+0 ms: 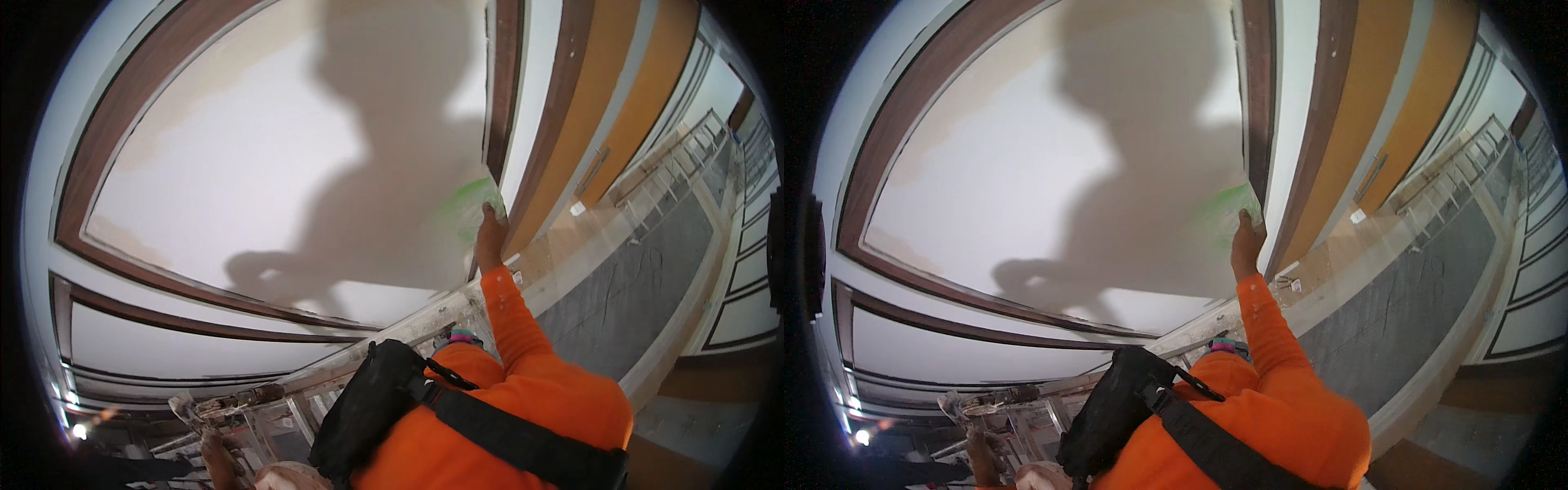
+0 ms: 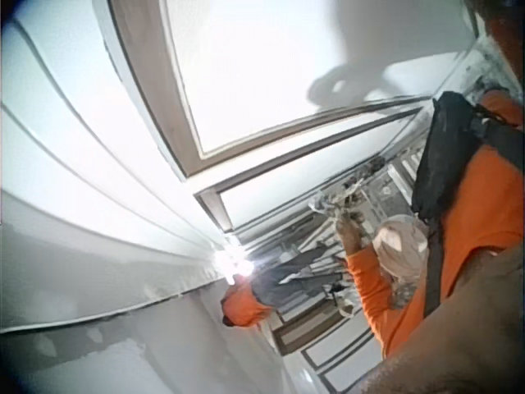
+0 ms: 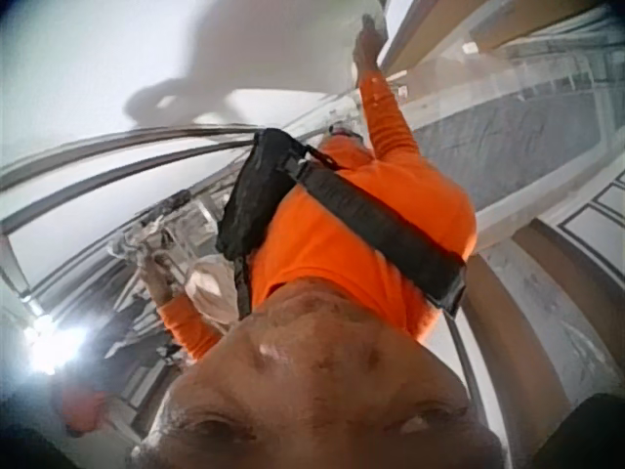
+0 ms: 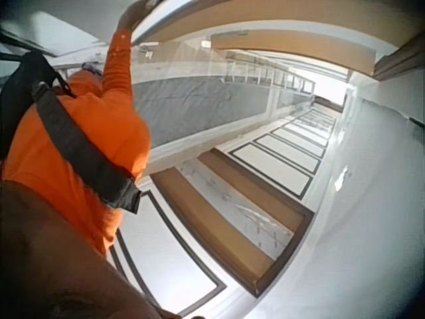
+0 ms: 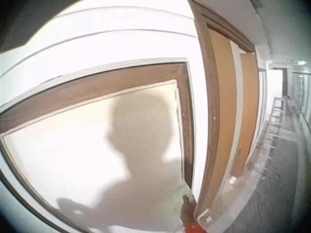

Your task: The person applies wall filler to the trim and wall surfaces around a door frame using a putty knife and a flexible applicator. The person scoops filler from a container onto the tools and wipes it across the gaps and surfaces multiple times.

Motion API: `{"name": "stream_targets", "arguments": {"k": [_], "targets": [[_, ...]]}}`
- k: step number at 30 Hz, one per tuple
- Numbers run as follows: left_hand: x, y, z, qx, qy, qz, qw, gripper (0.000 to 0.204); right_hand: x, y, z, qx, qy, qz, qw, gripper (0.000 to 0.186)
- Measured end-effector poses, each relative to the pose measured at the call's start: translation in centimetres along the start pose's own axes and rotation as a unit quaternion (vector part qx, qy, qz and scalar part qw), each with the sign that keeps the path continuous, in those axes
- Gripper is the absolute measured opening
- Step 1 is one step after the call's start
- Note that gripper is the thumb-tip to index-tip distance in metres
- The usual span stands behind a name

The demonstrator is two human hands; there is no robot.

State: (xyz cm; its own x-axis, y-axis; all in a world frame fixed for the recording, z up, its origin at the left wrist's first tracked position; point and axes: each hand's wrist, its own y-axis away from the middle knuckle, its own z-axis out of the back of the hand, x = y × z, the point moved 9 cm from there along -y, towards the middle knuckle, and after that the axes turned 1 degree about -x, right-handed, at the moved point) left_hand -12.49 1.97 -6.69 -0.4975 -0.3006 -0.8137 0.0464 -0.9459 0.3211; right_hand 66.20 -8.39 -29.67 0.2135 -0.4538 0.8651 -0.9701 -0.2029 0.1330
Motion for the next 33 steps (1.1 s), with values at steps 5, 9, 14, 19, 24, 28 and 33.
{"name": "stream_targets", "arguments": {"k": [5, 9, 14, 19, 24, 28, 33], "targets": [[1.1, 1.1, -1.5, 0.04, 0.055, 0.048, 0.997, 0.059, 1.7, -0.6, -2.1, -0.078, 0.126, 0.229, 0.962, 0.042], [-2.4, 2.7, -3.7, 0.024, 0.02, 0.069, 0.997, 0.054, 2.3, -0.7, -5.5, -0.09, 0.227, 0.31, 0.919, 0.043], [-1.1, 2.5, -2.6, 0.016, 0.019, 0.056, 0.998, 0.052, 1.3, -1.8, -8.7, -0.081, 0.274, 0.355, 0.89, 0.059], [-0.3, 2.3, -2.1, -0.034, 0.029, 0.065, 0.997, 0.057, -0.1, -2.8, -10.9, -0.063, 0.322, 0.322, 0.888, 0.081], [0.7, 1.1, -1.3, 0.008, 0.099, 0.083, 0.992, 0.061, -3.2, -3.1, -8.0, -0.014, 0.362, 0.297, 0.883, 0.078], [4.8, -0.5, 3.0, -0.063, 0.063, 0.101, 0.991, 0.065, -7.2, -3.1, -2.5, 0.027, 0.284, 0.115, 0.952, 0.065], [3.9, 0.2, 2.9, -0.033, 0.101, 0.07, 0.992, 0.072, -14.3, -7.7, 2.9, -0.011, 0.059, -0.117, 0.991, 0.033]]}}
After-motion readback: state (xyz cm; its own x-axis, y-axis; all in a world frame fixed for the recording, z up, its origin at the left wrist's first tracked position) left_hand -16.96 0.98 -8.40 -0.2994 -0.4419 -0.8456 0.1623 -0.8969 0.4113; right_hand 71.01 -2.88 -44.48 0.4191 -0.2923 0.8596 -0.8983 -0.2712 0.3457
